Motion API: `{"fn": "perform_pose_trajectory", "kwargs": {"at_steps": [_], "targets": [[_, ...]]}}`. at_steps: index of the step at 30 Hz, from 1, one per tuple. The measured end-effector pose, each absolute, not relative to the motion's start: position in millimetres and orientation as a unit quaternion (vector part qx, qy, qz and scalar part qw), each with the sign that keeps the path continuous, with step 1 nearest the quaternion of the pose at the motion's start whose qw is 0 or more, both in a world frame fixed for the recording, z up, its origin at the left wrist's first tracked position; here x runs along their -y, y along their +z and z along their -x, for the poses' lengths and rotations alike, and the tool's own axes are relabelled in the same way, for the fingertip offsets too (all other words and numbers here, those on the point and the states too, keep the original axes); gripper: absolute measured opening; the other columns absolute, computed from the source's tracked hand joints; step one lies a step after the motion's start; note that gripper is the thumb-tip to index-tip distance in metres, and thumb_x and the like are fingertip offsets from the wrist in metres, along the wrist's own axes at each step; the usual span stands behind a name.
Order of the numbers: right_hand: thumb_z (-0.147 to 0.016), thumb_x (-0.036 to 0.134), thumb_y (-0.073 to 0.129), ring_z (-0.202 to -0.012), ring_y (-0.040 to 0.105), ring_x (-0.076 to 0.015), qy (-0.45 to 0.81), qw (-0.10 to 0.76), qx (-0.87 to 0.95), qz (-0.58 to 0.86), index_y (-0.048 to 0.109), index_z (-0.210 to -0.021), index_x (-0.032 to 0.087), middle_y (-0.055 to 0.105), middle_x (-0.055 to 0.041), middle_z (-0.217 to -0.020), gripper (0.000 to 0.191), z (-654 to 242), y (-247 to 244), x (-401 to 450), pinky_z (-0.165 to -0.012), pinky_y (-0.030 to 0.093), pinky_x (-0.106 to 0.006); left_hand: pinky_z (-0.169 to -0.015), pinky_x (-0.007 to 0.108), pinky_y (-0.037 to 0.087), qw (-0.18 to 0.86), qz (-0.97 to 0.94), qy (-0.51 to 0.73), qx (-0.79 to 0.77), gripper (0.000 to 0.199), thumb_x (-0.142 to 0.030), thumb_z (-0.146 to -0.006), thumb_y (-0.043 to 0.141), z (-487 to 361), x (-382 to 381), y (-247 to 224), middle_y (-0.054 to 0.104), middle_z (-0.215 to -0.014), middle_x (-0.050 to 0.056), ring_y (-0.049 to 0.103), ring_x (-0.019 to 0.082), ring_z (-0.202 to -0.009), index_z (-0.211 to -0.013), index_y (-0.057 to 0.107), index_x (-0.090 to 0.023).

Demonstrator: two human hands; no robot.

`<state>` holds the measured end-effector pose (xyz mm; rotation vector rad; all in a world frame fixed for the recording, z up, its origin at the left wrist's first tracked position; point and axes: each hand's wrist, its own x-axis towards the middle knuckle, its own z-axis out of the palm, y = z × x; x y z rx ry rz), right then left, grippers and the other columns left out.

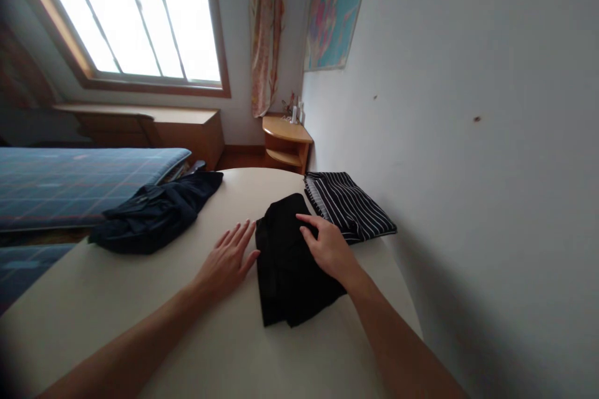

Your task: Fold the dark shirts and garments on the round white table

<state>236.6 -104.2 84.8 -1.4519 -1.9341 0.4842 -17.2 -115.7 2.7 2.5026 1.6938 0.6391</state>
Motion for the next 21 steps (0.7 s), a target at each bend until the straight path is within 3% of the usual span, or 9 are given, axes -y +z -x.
{"fn": "perform_pose_trajectory", "kwargs": {"at_steps": [4,10,21], "targets": [[-0.092,0.024,0.055,-0.117,0.065,-0.0220,0.136,0.296,0.785,0.527,0.070,-0.124,0.023,0.071,-0.0048,-0.125,0.035,-235.1,115.2,86.9,-0.108,0.046,-0.040,-0.119,0.052,0.028,0.028,-0.791,0.197,-0.578,0.064,-0.044,-0.098,0.043,20.7,111.2,-3.4,0.039,-0.157,0.014,0.032,0.035,-0.147,-0.154,0.035,-0.015],[-0.091,0.021,0.057,-0.116,0.066,-0.0216,0.060,0.257,0.819,0.510,0.070,-0.123,0.024,0.071,-0.0037,-0.124,0.035,-241.0,160.4,47.4,-0.107,0.047,-0.039,-0.119,0.051,0.028,0.031,-0.795,0.186,-0.577,0.063,-0.040,-0.096,0.044,21.4,112.1,-4.3,0.040,-0.157,0.013,0.031,0.034,-0.147,-0.152,0.038,-0.014],[-0.090,0.023,0.062,-0.119,0.064,-0.0231,0.073,0.299,0.801,0.513,0.070,-0.122,0.020,0.071,-0.0080,-0.125,0.033,-308.1,212.1,-28.6,-0.110,0.044,-0.044,-0.121,0.048,0.026,0.035,-0.789,0.155,-0.594,0.063,-0.039,-0.096,0.043,18.7,112.2,-0.3,0.039,-0.158,0.011,0.029,0.032,-0.148,-0.153,0.037,-0.013]]}}
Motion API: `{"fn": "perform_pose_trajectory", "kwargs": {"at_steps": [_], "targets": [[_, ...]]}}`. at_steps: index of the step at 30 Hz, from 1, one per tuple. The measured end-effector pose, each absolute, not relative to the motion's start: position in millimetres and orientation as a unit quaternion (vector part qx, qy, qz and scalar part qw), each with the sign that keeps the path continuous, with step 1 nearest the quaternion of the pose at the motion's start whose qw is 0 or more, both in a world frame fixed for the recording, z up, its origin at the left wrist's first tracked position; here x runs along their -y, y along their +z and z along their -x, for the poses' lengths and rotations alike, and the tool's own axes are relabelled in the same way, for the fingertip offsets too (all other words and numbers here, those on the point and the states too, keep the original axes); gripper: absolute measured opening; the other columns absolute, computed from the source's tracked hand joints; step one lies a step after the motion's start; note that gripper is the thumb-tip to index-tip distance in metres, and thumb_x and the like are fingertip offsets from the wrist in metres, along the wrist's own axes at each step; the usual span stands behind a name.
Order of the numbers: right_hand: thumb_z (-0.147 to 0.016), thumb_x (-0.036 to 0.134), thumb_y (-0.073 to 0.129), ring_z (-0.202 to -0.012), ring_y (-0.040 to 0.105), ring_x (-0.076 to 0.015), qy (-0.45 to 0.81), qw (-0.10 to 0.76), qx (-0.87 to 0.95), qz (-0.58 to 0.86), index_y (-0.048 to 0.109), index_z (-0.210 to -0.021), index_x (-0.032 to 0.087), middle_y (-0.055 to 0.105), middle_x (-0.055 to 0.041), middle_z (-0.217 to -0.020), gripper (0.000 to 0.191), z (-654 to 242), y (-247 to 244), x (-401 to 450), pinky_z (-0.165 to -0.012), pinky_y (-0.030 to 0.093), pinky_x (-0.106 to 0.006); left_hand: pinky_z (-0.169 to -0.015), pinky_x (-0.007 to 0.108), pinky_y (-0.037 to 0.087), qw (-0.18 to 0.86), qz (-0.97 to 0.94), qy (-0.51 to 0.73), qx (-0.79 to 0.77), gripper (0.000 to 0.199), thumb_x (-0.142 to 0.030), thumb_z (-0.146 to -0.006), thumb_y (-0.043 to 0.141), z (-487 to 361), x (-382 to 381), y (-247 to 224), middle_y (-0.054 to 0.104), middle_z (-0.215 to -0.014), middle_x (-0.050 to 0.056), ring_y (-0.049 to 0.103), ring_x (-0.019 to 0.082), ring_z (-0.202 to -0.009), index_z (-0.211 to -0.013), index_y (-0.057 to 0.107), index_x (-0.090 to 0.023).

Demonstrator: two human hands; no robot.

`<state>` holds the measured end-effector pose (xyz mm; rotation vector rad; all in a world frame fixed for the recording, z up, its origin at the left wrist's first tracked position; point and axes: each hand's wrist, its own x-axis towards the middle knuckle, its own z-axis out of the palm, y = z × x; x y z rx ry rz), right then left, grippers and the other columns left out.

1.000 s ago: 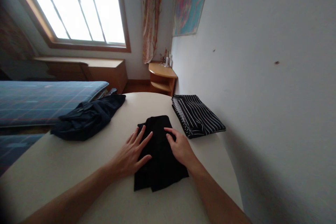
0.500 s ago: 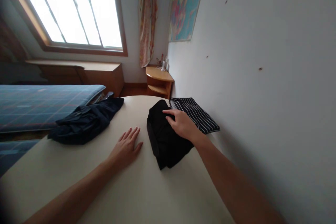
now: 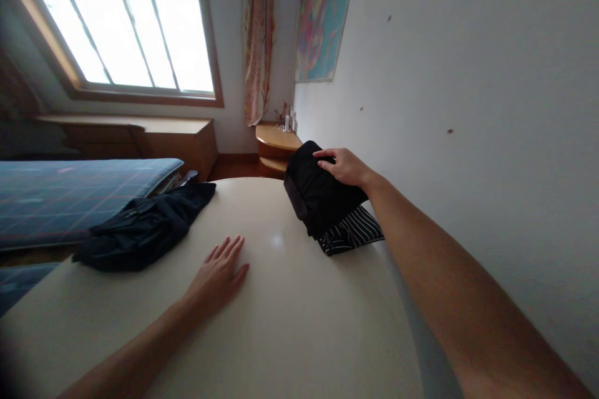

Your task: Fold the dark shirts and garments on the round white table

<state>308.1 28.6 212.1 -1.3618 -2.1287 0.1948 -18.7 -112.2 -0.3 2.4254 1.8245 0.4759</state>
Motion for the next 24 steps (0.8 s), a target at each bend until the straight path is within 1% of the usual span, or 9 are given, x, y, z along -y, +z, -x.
{"fn": "perform_pose_trajectory", "kwargs": {"at_steps": [6,9,12,15,18,21,24], "targets": [[-0.091,0.028,0.062,-0.120,0.063,-0.0244,0.128,0.298,0.784,0.530,0.069,-0.125,0.021,0.068,-0.0079,-0.130,0.035,-346.4,205.5,-49.9,-0.110,0.045,-0.044,-0.122,0.046,0.025,0.035,-0.788,0.125,-0.602,0.065,-0.039,-0.096,0.041,17.9,113.7,4.1,0.035,-0.160,0.009,0.026,0.030,-0.150,-0.154,0.034,-0.011],[-0.091,0.030,0.061,-0.118,0.064,-0.0247,0.168,0.294,0.757,0.559,0.068,-0.126,0.019,0.068,-0.0093,-0.130,0.038,-370.4,184.0,-58.2,-0.108,0.047,-0.042,-0.122,0.046,0.025,0.039,-0.786,0.119,-0.605,0.065,-0.039,-0.097,0.040,18.1,112.9,5.0,0.034,-0.161,0.008,0.025,0.029,-0.150,-0.155,0.033,-0.011],[-0.090,0.033,0.061,-0.112,0.067,-0.0247,0.206,0.273,0.718,0.606,0.068,-0.127,0.018,0.071,-0.0103,-0.123,0.040,-394.0,152.9,-63.2,-0.103,0.051,-0.041,-0.122,0.046,0.025,0.040,-0.784,0.117,-0.608,0.065,-0.039,-0.096,0.041,17.5,112.4,5.6,0.034,-0.161,0.008,0.025,0.029,-0.150,-0.155,0.034,-0.012],[-0.090,0.037,0.061,-0.112,0.066,-0.0239,0.194,0.243,0.695,0.648,0.069,-0.125,0.017,0.071,-0.0108,-0.123,0.041,-410.8,123.6,-64.6,-0.101,0.051,-0.037,-0.123,0.046,0.024,0.040,-0.783,0.117,-0.609,0.065,-0.037,-0.096,0.041,16.6,112.7,6.5,0.034,-0.161,0.008,0.026,0.029,-0.150,-0.155,0.033,-0.012],[-0.095,0.037,0.052,-0.112,0.067,-0.0224,0.159,0.177,0.697,0.677,0.065,-0.130,0.016,0.070,-0.0108,-0.125,0.043,-417.1,105.6,-65.0,-0.098,0.052,-0.033,-0.122,0.046,0.024,0.041,-0.783,0.114,-0.610,0.065,-0.037,-0.096,0.040,16.4,113.2,7.6,0.034,-0.161,0.009,0.026,0.029,-0.150,-0.155,0.033,-0.011],[-0.096,0.031,0.048,-0.113,0.067,-0.0235,0.131,0.134,0.698,0.691,0.064,-0.132,0.015,0.069,-0.0123,-0.127,0.043,-414.5,99.8,-67.6,-0.099,0.051,-0.033,-0.123,0.046,0.024,0.043,-0.784,0.112,-0.609,0.065,-0.038,-0.096,0.040,16.8,112.8,8.0,0.034,-0.161,0.009,0.025,0.029,-0.150,-0.154,0.034,-0.010],[-0.097,0.030,0.045,-0.121,0.062,-0.0248,0.109,0.109,0.693,0.704,0.062,-0.134,0.014,0.065,-0.0133,-0.134,0.044,-408.6,99.6,-71.1,-0.105,0.047,-0.035,-0.122,0.047,0.025,0.040,-0.785,0.123,-0.605,0.064,-0.038,-0.096,0.040,17.4,111.7,6.6,0.035,-0.160,0.009,0.026,0.029,-0.150,-0.154,0.035,-0.011]]}}
